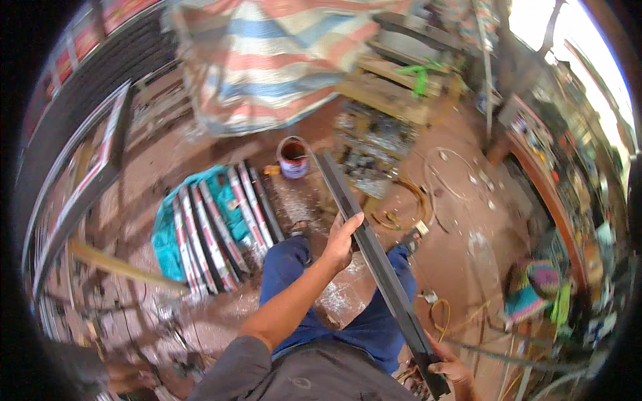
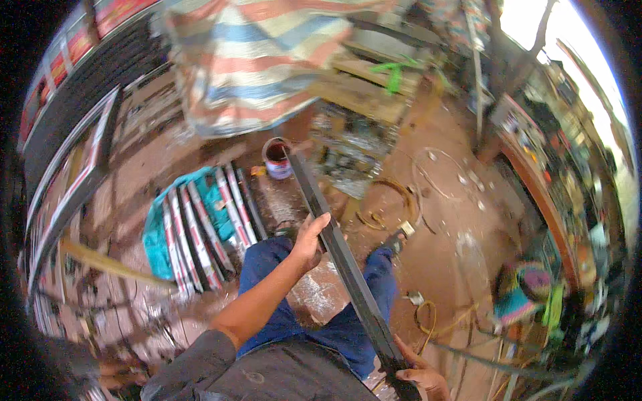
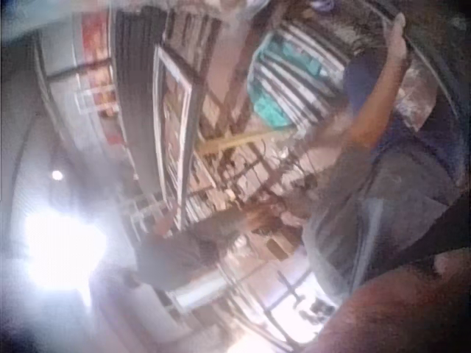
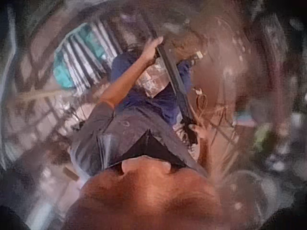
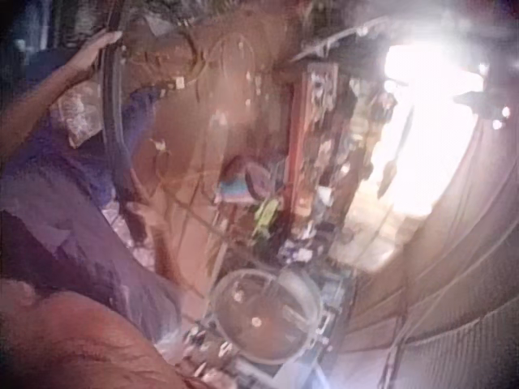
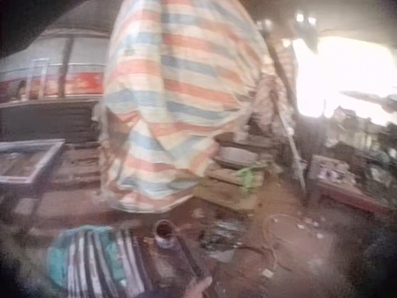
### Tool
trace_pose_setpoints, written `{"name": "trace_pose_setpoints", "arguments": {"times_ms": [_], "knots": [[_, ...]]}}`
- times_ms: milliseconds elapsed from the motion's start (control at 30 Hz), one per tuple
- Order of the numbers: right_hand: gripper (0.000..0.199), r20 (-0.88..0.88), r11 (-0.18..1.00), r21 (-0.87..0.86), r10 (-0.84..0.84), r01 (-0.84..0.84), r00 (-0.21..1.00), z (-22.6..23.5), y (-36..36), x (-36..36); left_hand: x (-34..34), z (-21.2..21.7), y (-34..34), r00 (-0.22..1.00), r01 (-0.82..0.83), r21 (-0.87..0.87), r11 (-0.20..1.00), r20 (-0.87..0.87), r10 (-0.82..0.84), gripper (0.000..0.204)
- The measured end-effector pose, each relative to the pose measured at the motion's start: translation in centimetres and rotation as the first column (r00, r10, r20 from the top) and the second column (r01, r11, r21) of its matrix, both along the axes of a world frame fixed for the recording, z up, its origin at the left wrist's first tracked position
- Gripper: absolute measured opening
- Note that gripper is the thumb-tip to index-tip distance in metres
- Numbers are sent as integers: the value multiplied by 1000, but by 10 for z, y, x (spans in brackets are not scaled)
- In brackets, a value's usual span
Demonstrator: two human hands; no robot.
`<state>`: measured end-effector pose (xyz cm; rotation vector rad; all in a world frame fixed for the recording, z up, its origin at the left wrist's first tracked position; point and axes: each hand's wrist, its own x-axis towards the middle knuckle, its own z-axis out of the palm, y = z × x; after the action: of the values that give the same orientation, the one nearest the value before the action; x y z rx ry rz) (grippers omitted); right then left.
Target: The person repeatedly picks up long metal frames from a stack, wipes them with a cloth, and returns them to the stack. The person also briefly dips a cloth into a bucket of liquid and continues wiping the frames.
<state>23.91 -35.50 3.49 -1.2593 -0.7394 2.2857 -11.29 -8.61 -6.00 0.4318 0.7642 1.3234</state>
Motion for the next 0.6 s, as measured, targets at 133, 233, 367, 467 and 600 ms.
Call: {"name": "trace_pose_setpoints", "arguments": {"times_ms": [133, 233, 367, 467, 600], "knots": [[114, -8, 992, 6, -123, 123, 992, -11, -54, 25, 61, 28, 8, 983, 99, 66, 993, -160, -87, 45], [108, 10, 947, 54, -316, 315, 949, -24, -74, 22, 85, 41, 18, 969, 147, 75, 986, -211, -128, 53], [103, 31, 912, 42, -409, 408, 912, -24, -71, 13, 99, 48, 39, 948, 143, 137, 980, -305, -96, 51], [103, -28, 912, 9, -409, 409, 912, -19, -55, 11, 105, 51, 53, 932, 146, 134, 980, -351, -90, 49], [105, 16, 914, -3, -405, 405, 914, -16, -42, 4, 108, 49, 65, 921, 123, 112, 986, -383, -72, 49]]}}
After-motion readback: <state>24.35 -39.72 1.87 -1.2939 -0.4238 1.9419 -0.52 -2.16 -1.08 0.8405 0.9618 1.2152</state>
